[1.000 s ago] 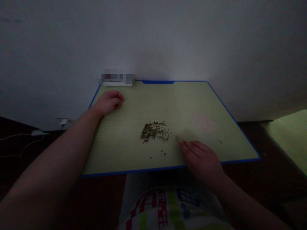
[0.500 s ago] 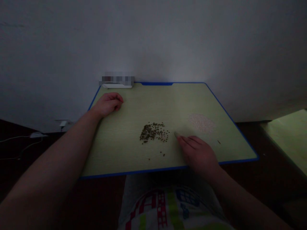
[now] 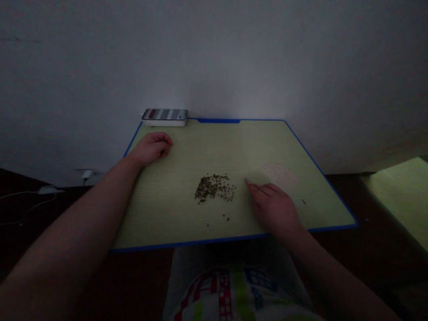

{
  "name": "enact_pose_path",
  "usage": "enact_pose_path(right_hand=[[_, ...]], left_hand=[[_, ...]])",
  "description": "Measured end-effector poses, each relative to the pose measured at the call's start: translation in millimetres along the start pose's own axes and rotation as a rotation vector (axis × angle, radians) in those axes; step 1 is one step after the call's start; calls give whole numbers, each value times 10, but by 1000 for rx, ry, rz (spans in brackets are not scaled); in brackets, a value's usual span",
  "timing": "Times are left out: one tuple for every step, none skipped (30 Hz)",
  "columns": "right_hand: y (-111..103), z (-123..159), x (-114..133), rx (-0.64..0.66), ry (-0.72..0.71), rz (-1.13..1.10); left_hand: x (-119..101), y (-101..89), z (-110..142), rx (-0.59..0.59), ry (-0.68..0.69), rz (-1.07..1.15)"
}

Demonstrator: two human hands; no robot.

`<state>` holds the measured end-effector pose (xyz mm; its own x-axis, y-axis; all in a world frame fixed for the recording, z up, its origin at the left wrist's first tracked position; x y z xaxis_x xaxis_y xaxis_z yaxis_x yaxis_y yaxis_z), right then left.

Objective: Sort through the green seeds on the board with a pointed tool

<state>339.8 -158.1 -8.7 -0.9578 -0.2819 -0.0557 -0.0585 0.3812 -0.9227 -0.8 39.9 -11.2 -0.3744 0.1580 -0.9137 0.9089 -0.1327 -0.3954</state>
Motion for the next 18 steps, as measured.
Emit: enact_pose_path(right_hand=[[20, -27, -85, 25, 39, 14], [35, -47, -165, 46, 76, 27], [42, -62, -233, 57, 108, 37], [43, -71, -284, 60, 131, 41], [38, -75, -313, 54, 148, 39], [28, -74, -316, 43, 154, 33], [16, -68, -291, 28, 147, 23], [5, -58, -241, 12, 123, 9], [-4, -46, -169, -4, 83, -7], [-7, -32, -87, -15, 35, -22], [-5, -19, -3, -21, -15, -32], [4, -10, 69, -21, -54, -34], [18, -7, 122, -17, -77, -32], [36, -12, 147, -8, -80, -24], [56, -26, 143, 8, -65, -15], [76, -46, 113, 27, -38, -7], [92, -70, 62, 42, -6, 1], [105, -96, -3, 54, 28, 8]], left_hand=[[11, -3, -3, 2, 7, 3], [21, -5, -7, 5, 18, 8], [30, -7, -10, 10, 30, 18], [37, -9, -13, 13, 39, 28], [42, -11, -14, 13, 44, 38], [43, -13, -13, 10, 46, 47], [41, -15, -12, 6, 46, 52], [35, -17, -10, 3, 45, 56], [26, -18, -7, -3, 44, 59], [16, -17, -5, -6, 43, 65], [5, -16, -2, -9, 44, 74], [-7, -14, 0, -11, 46, 87], [-18, -11, 3, -12, 48, 96], [-29, -9, 6, -15, 50, 100], [-39, -8, 9, -16, 52, 96], [-47, -6, 11, -15, 55, 87], [-53, -5, 13, -16, 57, 78], [-55, -4, 13, -14, 60, 76]])
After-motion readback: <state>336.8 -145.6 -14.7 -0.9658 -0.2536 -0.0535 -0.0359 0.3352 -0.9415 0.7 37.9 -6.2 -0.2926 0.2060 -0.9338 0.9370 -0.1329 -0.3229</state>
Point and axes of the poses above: each hand's wrist, its own z-axis away from the middle knuckle, its own y-axis out of the palm, x = y × z, the point moved 3 cm from there along -z, towards the middle knuckle, and after that the axes turned 11 degrees about y, right-handed, at the moved point
